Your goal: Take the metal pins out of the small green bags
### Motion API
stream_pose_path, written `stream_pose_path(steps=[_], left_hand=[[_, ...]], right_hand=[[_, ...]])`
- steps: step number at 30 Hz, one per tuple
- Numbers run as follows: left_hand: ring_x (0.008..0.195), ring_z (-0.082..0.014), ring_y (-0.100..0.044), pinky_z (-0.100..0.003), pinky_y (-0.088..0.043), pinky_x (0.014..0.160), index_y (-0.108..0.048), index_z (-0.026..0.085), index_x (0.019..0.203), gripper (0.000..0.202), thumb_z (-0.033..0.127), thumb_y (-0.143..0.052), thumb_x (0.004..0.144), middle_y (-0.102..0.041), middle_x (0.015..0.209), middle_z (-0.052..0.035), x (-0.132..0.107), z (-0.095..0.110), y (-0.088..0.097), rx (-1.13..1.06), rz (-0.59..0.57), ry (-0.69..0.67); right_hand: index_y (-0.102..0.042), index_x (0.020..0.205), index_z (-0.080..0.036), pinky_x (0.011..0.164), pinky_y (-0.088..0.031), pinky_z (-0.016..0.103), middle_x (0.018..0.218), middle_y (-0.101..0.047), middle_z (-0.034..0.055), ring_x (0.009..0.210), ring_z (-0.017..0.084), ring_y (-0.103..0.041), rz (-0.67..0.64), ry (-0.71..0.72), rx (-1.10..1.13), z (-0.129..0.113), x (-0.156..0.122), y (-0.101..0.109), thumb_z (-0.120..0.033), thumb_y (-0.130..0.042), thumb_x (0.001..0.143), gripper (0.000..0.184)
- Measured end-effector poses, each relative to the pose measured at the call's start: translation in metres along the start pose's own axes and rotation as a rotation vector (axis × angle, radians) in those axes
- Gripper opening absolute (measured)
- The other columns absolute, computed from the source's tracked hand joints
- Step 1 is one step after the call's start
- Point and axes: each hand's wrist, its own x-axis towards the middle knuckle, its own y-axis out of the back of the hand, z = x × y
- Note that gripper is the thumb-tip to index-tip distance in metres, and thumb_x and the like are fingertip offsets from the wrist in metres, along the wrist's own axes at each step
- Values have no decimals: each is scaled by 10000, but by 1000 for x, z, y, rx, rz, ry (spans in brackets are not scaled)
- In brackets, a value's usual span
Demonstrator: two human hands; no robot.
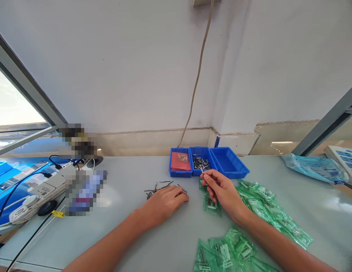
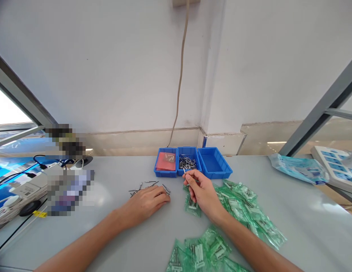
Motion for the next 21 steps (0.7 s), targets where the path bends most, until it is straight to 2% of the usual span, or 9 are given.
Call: stream_pose_path(steps=[12,16,21], left_hand=[[930,-194,-647,-313,-532,848,-617,208,1127,153,207,-476,1070,-659,1033,-70,2,1,6,-97,18,7],[966,-215,-659,-321,-536,822,-611,212,1156,153,287,-579,1026,-661,1087,-79,-1,-3,10,-105,39,69],[910,-239,-643,-349,-520,791,-613,194,1042,211,382,-677,972,-667,999,-72,-3,-9,12,-43,43,141]], right_hand=[[-676,1011,-218,410,-395,215,837,-638,15,520,93,-443,6,-3,-27,2,0,1,-657,-699,869,462],[-673,1013,-224,410,-394,214,838,-640,4,515,87,-446,-1,-1,-31,2,0,1,-663,-697,868,462],[-667,999,-221,413,-403,212,844,-635,7,521,87,-454,2,10,-37,3,0,2,-658,-700,870,457]])
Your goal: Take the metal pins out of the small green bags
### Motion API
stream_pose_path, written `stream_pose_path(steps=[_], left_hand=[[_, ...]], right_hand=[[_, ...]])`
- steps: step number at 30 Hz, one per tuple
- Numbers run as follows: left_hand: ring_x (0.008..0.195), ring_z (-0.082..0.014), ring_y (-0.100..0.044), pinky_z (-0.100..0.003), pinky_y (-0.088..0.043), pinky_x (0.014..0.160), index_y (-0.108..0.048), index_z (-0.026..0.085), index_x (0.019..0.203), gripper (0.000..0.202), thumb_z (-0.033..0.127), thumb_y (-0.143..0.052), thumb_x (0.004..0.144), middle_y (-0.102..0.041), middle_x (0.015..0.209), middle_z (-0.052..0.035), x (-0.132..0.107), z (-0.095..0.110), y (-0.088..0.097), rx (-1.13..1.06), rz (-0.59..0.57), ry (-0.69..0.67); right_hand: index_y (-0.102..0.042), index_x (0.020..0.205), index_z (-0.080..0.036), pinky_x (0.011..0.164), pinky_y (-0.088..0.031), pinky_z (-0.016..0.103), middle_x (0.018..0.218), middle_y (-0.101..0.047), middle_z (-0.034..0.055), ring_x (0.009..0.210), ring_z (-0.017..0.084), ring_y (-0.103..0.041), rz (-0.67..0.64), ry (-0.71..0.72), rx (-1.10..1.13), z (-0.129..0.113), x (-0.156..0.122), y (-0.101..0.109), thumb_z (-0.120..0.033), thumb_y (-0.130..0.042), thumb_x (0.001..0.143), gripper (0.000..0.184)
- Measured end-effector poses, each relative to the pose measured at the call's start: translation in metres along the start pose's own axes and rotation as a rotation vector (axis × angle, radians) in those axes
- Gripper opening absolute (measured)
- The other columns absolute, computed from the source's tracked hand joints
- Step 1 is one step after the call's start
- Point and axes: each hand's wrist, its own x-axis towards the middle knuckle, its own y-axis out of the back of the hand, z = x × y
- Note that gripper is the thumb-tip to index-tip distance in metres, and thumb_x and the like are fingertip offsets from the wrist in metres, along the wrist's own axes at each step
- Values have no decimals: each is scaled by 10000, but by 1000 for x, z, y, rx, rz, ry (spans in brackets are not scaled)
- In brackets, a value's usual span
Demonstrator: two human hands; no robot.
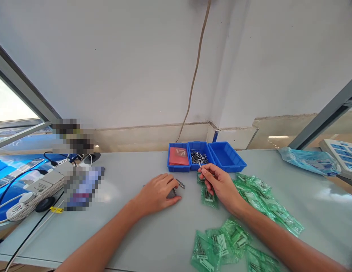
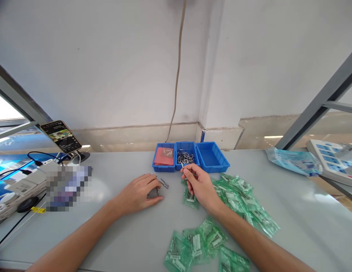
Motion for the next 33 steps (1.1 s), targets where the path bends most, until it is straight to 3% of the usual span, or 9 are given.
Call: stream_pose_path(steps=[6,19,33], left_hand=[[923,-237,-642,-362,-502,840,-621,202,1010,203,404,-642,1002,-684,961,-62,0,-3,-2,-56,15,1],[1058,-231,-646,-365,-506,945,-622,213,1118,190,359,-665,1005,-702,1117,-62,-1,-3,-9,-205,14,39],[984,-239,-632,-386,-468,900,-614,204,1111,265,412,-708,976,-698,1063,-45,4,1,-18,-148,75,139]], right_hand=[[-669,996,-220,414,-402,215,840,-641,12,518,90,-454,4,0,-3,-2,-1,-1,-670,-701,861,470],[-670,997,-222,422,-397,222,840,-645,13,521,93,-457,1,2,-6,-3,-1,-1,-650,-697,871,447],[-649,1011,-218,416,-393,207,840,-624,-4,517,78,-442,-20,9,-14,-1,-1,0,-628,-663,911,423]])
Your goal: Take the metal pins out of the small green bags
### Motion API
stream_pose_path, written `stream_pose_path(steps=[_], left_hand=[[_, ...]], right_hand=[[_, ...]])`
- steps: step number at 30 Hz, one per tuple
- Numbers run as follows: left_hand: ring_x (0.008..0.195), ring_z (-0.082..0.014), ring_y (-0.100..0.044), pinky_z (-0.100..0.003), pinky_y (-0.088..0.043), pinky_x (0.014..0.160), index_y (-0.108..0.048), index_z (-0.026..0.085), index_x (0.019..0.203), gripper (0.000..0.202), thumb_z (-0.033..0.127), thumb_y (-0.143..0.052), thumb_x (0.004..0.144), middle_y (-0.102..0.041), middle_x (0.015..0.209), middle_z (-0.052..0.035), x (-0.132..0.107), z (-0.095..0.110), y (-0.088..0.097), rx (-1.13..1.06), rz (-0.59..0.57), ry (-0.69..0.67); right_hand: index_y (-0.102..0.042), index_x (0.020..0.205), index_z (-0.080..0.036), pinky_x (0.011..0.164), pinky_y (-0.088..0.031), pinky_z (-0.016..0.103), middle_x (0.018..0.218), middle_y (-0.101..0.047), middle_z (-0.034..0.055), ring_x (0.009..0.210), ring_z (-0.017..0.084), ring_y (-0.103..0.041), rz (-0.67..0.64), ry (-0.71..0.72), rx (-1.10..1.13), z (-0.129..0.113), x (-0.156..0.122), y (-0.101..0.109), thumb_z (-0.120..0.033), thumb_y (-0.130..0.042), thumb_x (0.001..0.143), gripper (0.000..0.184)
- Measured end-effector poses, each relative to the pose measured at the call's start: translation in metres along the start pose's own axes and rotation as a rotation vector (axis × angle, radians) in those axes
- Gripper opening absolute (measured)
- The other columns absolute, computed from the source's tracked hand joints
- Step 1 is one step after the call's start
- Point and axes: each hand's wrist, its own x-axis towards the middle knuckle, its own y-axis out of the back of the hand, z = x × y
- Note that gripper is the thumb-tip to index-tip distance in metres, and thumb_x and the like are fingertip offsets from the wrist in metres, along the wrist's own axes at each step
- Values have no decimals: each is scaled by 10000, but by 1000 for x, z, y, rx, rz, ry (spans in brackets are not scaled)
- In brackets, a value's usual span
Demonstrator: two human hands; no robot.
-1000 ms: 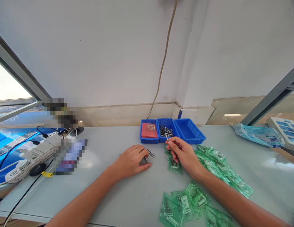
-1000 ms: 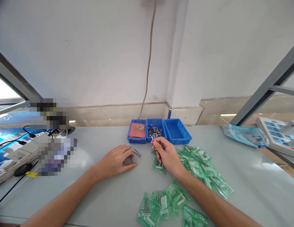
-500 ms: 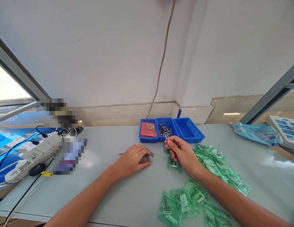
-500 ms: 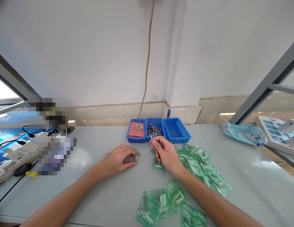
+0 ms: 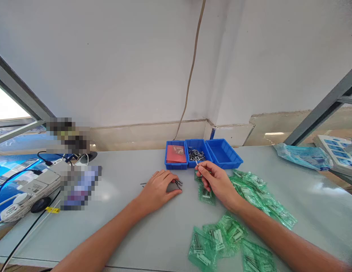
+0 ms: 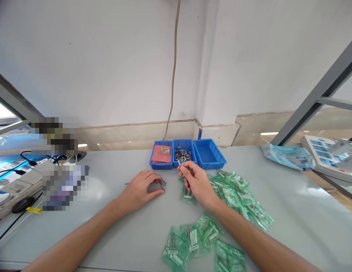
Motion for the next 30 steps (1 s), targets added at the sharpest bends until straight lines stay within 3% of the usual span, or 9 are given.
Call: stream_pose_path(steps=[17,30], left_hand=[[1012,-253,-620,-399,-468,919,-661,202,1147,296,404,-745,947,-694,1076,-58,4,1,-6,13,36,19],[1013,-239,-617,-402,-467,934,-677,211,1108,181,353,-683,996,-695,1078,-48,6,-1,-8,6,36,23]], right_hand=[[-661,1003,-220,408,-398,205,834,-632,4,506,79,-444,1,6,5,4,3,1,-637,-687,891,433],[-660,1002,-228,406,-386,202,839,-634,-2,509,76,-447,-12,-9,0,5,2,1,-630,-686,896,416]])
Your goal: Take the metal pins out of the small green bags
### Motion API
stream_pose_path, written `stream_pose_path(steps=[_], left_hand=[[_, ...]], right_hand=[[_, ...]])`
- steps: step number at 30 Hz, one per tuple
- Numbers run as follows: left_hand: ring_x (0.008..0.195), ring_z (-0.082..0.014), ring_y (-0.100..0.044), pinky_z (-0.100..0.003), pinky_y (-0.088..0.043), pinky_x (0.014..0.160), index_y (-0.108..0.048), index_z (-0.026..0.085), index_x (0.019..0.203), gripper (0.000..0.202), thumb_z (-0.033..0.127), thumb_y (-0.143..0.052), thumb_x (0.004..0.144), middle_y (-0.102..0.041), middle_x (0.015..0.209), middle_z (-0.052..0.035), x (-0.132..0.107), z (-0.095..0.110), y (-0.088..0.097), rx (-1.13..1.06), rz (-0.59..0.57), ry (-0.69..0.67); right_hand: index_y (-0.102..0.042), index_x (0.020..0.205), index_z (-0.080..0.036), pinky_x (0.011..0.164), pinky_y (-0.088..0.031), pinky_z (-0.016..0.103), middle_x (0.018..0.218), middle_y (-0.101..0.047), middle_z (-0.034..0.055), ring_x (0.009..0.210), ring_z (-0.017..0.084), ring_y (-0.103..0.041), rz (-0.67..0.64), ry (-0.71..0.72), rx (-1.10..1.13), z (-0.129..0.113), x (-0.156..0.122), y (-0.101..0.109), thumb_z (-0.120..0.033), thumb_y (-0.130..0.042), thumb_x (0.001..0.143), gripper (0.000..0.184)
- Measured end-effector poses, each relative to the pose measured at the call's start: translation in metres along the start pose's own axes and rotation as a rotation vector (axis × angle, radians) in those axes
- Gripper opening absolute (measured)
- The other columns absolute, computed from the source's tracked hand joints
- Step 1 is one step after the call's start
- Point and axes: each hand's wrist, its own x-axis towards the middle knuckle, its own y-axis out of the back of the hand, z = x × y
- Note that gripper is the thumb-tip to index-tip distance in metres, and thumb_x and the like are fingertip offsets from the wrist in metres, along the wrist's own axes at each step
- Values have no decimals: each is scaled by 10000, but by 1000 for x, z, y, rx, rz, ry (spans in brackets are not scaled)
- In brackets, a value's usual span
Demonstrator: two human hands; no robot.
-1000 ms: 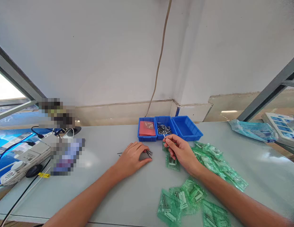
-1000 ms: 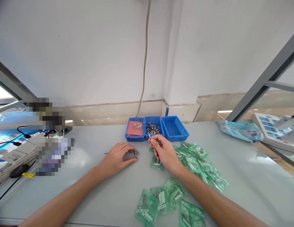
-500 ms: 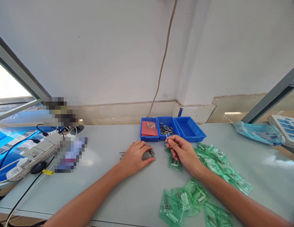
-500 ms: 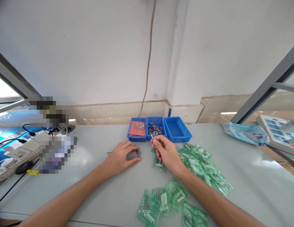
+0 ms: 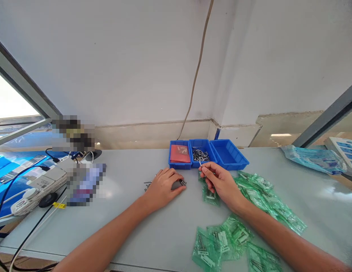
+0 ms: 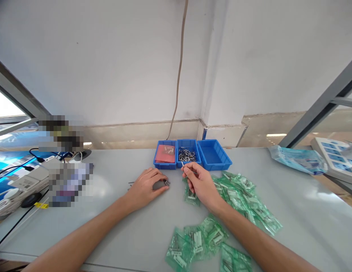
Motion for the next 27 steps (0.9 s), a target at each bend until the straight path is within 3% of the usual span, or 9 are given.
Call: stream_pose_path(steps=[15,21,27], left_hand=[[1052,-233,-607,-393,-500,972,-690,225,1118,149,310,-672,997,-653,1128,-63,-2,-1,3,-62,8,-1],[1006,-241,-596,-403,-488,939,-651,211,1074,156,331,-688,982,-657,1089,-62,-3,2,12,-9,-8,-18],[961,-237,-594,-386,-467,902,-597,206,1016,106,167,-624,921,-654,1027,-51,-6,3,19,46,-47,-46]], right_hand=[[-654,1017,-219,412,-379,193,851,-628,3,516,75,-447,-5,-7,-11,0,0,0,-621,-681,908,417],[-656,1001,-216,416,-391,202,845,-634,13,525,87,-449,1,-3,-6,0,0,0,-635,-683,898,431],[-661,1000,-213,403,-391,210,834,-632,14,511,88,-440,12,-1,-2,-3,-1,-1,-652,-689,880,456]])
